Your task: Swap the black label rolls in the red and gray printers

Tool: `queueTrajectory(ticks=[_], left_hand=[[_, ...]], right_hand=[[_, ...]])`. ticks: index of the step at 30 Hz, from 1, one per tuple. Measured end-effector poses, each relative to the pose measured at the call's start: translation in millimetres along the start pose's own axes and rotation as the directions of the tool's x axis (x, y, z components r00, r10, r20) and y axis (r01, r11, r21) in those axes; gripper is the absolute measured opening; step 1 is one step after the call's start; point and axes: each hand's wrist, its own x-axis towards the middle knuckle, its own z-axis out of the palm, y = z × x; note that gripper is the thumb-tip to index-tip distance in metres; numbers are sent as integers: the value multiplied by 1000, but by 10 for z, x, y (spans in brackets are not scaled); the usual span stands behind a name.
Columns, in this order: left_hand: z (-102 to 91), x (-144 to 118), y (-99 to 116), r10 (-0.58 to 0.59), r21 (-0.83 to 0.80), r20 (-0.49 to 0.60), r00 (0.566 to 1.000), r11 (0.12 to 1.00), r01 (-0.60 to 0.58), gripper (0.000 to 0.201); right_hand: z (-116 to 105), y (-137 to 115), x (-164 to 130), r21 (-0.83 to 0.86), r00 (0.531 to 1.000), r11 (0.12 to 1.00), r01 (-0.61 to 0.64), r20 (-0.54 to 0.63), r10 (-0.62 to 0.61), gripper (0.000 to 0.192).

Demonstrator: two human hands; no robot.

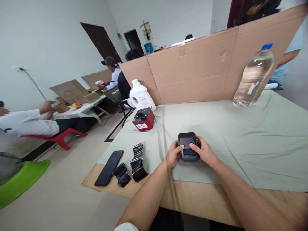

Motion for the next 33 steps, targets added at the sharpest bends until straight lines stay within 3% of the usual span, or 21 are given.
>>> queueTrajectory(ticks=[4,9,12,15,17,20,22,24,25,27,30,33], left_hand=[[5,11,-3,0,-15,-45,999,1000,-1,50],[-11,61,-47,26,-74,-137,990,997,-36,56],[-32,68,-49,41,-47,-108,993,998,-46,58],[-40,45,-3,4,17,-36,999,1000,-4,55],[-35,28,34,-42,63,-3,999,997,42,54],[-18,17,61,-75,154,-9,997,985,76,55],[-4,18,58,-73,206,-16,997,976,75,52],[8,22,51,-66,242,-13,998,968,68,47],[12,24,47,-64,256,-14,998,965,65,45],[16,28,41,-60,272,-14,998,960,61,43],[13,33,26,-51,276,-10,999,960,52,42],[1,40,6,-50,277,2,999,960,48,41]], right_hand=[[43,-6,-56,-24,1000,1000,12,15,-12,77],[238,-27,-239,-394,988,913,105,-62,-141,107],[355,-17,-298,-507,976,855,111,-106,-190,109],[289,-15,-182,-558,972,825,90,-131,-194,107],[64,-30,16,-593,975,803,49,-144,-166,106],[-550,-81,405,-677,966,726,-118,-249,-75,105],[-1062,-128,634,-669,904,672,-316,-428,-2,105],[-1566,-173,779,-626,804,608,-489,-594,35,100],[-1791,-192,814,-610,759,570,-551,-650,37,102],[-2157,-213,824,-601,711,514,-613,-702,27,105],[-2427,-200,764,-598,682,479,-642,-731,1,103],[-2347,-126,700,-584,645,481,-654,-762,-49,98]])
